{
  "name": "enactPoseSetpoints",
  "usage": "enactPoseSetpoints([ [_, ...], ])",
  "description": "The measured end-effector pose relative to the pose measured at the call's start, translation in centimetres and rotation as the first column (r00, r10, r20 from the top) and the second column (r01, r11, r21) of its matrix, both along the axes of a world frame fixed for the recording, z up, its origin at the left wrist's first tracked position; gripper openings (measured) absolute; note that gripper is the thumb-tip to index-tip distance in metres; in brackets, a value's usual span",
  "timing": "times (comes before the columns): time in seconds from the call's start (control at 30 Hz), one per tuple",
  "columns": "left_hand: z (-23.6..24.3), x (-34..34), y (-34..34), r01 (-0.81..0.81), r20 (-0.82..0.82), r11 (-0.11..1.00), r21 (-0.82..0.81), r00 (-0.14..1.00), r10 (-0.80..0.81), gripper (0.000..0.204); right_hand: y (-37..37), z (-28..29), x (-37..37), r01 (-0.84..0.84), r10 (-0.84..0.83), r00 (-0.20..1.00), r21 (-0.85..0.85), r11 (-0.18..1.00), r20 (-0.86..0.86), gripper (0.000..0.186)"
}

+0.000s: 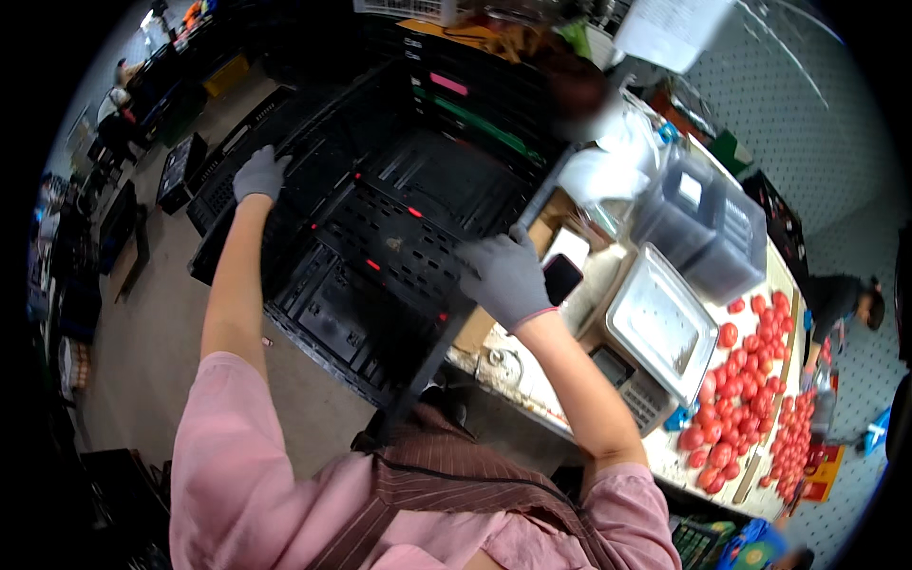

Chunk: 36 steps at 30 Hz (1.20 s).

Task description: The person selects red tomatoes from a large pile on a table and places them into clear plastic containers. They weigh the filled containers on a digital scale, apply a label, and then place the sealed packages into black crates. The process is repeated continuously with other workers visible in the background.

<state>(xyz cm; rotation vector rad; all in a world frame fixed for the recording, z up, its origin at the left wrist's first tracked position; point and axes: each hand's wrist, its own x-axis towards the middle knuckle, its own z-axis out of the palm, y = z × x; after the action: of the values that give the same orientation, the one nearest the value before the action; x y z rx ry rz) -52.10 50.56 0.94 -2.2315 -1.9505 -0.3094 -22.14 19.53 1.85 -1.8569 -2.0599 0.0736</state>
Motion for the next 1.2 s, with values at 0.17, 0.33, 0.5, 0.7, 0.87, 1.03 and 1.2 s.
enactPoseSetpoints([
  [0.17, 0.0, 2.8, 0.7, 0.01, 0.019, 1.0, 0.018, 1.0, -0.01, 0.038, 8.7, 3.5, 0.1, -0.19, 0.368, 0.922, -0.69, 0.698, 0.118, 0.033],
  [0.33, -1.7, 4.0, 0.8, 0.071, 0.006, 0.986, 0.151, 0.997, -0.073, 0.036, 21.7, -2.0, -3.9, -0.127, 0.752, 0.514, -0.83, 0.543, 0.413, 0.03],
  [0.5, -2.3, 4.2, 1.3, 0.054, -0.001, 0.977, 0.207, 0.998, -0.055, 0.03, 24.3, -11.9, -2.9, -0.553, 0.883, -0.21, -0.796, 0.246, 0.42, 0.021],
  [0.7, -4.0, 2.5, 0.1, 0.186, -0.076, 0.838, 0.513, 0.982, -0.172, 0.026, 24.0, -14.0, 0.6, -0.74, 0.958, -0.095, -0.662, 0.114, 0.272, 0.031],
  [0.87, -4.7, 4.5, -3.4, 0.211, 0.033, 0.632, 0.746, 0.936, -0.352, 0.026, 23.5, -13.0, 0.1, -0.59, 0.931, -0.044, -0.761, 0.269, 0.363, 0.037],
  [1.03, -7.1, 12.9, -14.6, 0.653, 0.295, 0.693, -0.305, 0.757, -0.583, 0.026, 25.5, -11.2, 3.2, -0.542, 0.638, 0.225, -0.45, 0.71, 0.736, 0.02],
  [1.2, -12.9, 11.8, -23.4, 0.72, 0.24, 0.552, -0.421, 0.675, -0.698, 0.041, 29.6, -2.7, 13.6, -0.512, 0.525, 0.208, -0.366, 0.777, 0.825, 0.025],
])
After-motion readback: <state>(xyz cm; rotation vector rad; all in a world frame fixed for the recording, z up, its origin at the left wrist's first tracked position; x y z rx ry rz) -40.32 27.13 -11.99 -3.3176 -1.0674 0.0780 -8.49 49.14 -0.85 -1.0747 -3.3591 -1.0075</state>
